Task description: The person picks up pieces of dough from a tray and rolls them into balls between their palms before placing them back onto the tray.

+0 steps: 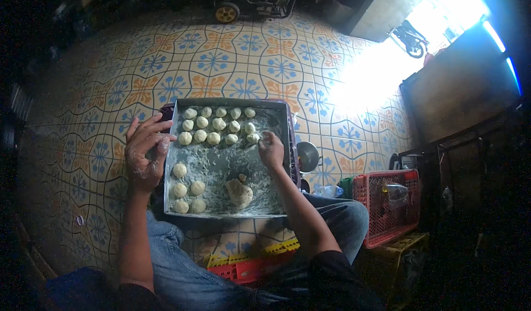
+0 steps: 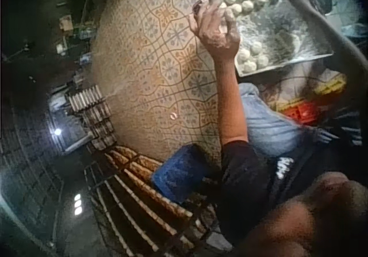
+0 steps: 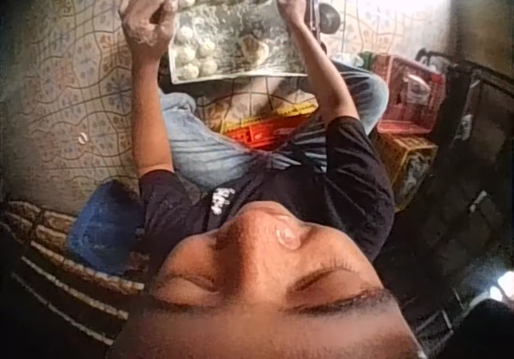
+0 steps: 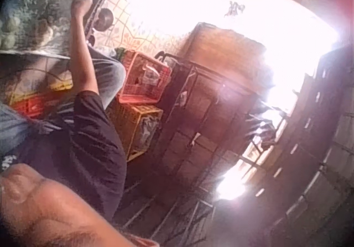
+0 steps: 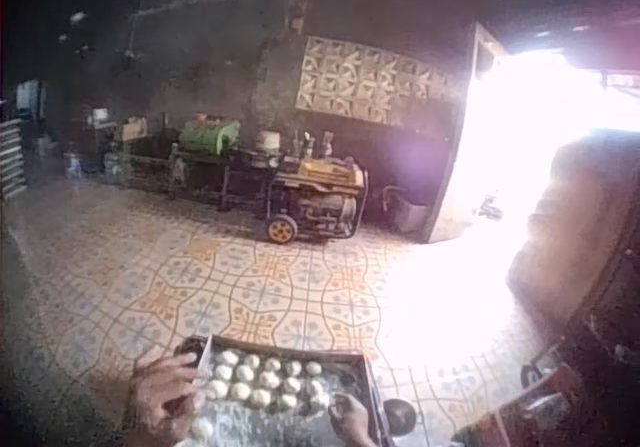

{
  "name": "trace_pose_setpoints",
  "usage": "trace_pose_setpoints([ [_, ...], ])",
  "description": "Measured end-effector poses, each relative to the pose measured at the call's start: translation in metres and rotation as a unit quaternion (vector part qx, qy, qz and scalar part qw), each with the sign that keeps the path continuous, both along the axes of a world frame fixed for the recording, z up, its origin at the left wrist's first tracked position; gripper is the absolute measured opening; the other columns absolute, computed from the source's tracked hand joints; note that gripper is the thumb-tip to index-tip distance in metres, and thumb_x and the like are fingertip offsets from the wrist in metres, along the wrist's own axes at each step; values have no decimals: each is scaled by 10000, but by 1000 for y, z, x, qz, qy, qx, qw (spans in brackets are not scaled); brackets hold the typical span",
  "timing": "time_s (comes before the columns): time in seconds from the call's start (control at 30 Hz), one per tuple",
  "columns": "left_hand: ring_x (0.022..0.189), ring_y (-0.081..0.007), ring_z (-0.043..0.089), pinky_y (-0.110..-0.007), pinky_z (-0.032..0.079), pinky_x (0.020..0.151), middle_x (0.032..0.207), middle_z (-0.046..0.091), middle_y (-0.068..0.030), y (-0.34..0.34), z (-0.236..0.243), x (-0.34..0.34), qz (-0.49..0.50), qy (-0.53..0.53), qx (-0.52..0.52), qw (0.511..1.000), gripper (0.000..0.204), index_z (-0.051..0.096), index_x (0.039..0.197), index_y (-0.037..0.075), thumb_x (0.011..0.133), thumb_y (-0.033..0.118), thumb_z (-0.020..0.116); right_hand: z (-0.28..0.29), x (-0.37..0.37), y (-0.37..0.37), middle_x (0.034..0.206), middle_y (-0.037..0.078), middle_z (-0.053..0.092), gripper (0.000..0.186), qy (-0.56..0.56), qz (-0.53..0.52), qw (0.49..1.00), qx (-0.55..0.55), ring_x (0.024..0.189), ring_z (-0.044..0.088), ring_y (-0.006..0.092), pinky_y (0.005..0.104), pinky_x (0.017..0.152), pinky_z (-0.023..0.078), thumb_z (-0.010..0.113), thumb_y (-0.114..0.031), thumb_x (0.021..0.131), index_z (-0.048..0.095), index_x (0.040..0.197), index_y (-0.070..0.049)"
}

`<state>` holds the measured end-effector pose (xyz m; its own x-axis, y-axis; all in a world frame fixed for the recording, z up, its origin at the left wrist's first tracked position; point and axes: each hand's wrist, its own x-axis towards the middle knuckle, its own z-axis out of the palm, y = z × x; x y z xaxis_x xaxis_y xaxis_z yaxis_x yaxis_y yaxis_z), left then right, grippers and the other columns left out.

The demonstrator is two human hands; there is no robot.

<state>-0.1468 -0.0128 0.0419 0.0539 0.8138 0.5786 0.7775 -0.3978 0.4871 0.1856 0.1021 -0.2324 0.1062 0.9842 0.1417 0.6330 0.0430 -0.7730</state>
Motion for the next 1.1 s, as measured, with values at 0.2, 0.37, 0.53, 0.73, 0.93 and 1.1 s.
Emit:
trace_pose_setpoints([
  [0.2,1219,-260,640,-552,246,1201,1100,762,-16,-3,-2,-8,-5,39,-5,999,156,787,879,139,928,237,675,-4,-58,-2,1181,173,620,514,-100,-23,992,-68,1075,639,374,456,914,529,843,-398,790,703,1181,-95],
  [0.37,1214,-255,642,-560,247,1199,1095,764,-10,-1,-2,-8,-10,27,-5,1000,152,789,878,140,924,233,678,-23,-63,-16,1138,110,652,458,-90,-20,994,55,1059,652,336,414,869,548,815,-92,734,719,1177,-158],
  [0.53,1200,-254,650,-561,243,1201,1081,768,-5,-4,-2,-8,-15,34,-7,999,139,791,879,143,917,225,685,-25,-55,-17,1128,76,687,426,-123,-20,990,64,1042,668,314,401,868,551,795,-85,734,742,1147,-178],
  [0.73,1236,-281,636,-551,208,1223,1088,766,-36,-15,-7,-25,-14,29,-31,999,190,779,902,129,946,253,642,-10,-42,-19,1152,-4,704,389,-129,-38,987,93,1067,659,269,392,873,559,813,-191,756,759,1141,-216],
  [0.93,1178,-251,660,-538,243,1206,1060,768,-18,-43,-28,-61,35,50,-68,996,156,791,912,146,926,262,687,21,-61,-34,1111,35,723,335,-101,-10,986,133,1023,659,284,387,866,547,806,-216,796,774,1128,-184],
  [1.1,1161,-236,664,-537,289,1186,1088,764,-22,-81,-61,-78,80,88,-162,980,156,780,1020,172,913,264,712,25,-135,-68,1146,135,703,344,-33,236,971,7,1056,666,340,425,891,558,797,-209,827,758,1167,-181],
])
